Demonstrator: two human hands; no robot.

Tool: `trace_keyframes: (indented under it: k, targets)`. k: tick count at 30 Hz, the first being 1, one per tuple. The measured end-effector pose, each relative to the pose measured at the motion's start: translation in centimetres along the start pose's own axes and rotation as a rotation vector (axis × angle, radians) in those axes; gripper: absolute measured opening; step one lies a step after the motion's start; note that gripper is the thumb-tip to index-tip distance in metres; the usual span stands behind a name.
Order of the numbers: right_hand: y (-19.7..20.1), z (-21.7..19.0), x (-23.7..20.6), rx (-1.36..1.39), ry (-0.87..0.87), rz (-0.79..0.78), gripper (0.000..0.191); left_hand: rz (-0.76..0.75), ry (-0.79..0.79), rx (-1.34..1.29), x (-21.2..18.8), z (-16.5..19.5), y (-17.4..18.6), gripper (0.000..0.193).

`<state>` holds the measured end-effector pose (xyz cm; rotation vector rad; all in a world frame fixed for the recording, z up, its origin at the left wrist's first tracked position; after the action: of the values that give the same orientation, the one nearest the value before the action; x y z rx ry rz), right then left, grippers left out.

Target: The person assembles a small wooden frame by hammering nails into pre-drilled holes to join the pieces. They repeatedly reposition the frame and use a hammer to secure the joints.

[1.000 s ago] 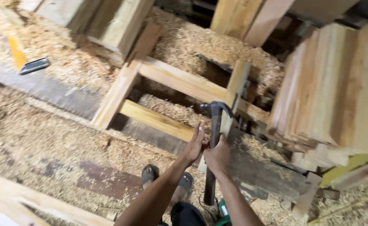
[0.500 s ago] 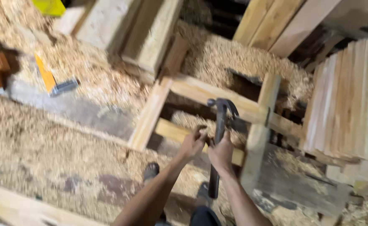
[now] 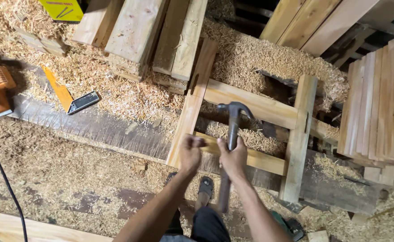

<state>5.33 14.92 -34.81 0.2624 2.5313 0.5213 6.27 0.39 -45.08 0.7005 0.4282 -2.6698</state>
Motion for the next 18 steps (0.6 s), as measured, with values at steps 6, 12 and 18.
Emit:
trace_keyframes:
  k: [6,12,18]
  targets:
    - [1.0,-2.1,0.2,-0.187,0.072,-0.249,0.025,0.315,-0.409,0.672,2.1,3.2,7.2,0.015]
    - [1.2,-3.6,0.1,-0.268,0.077,-0.292,0.028,0.153,-0.276,0.438,4.7,2.4,8.0,0.02]
    - [1.8,-4.0,-0.7,-0.218,0.051,-0.295,0.028,-0.025,-0.355,0.655,4.3,2.6,5.8,0.022]
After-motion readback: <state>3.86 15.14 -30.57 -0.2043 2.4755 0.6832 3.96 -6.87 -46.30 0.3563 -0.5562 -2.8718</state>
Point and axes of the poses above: each hand's wrist, its own x-axis towards the middle knuckle, its own y-axis out of the back of the hand, z = x × y, the point moved 4 cm from there along x, towards the middle knuckle, and after that the axes turned 5 degrees about -y, right-handed, at the moved point
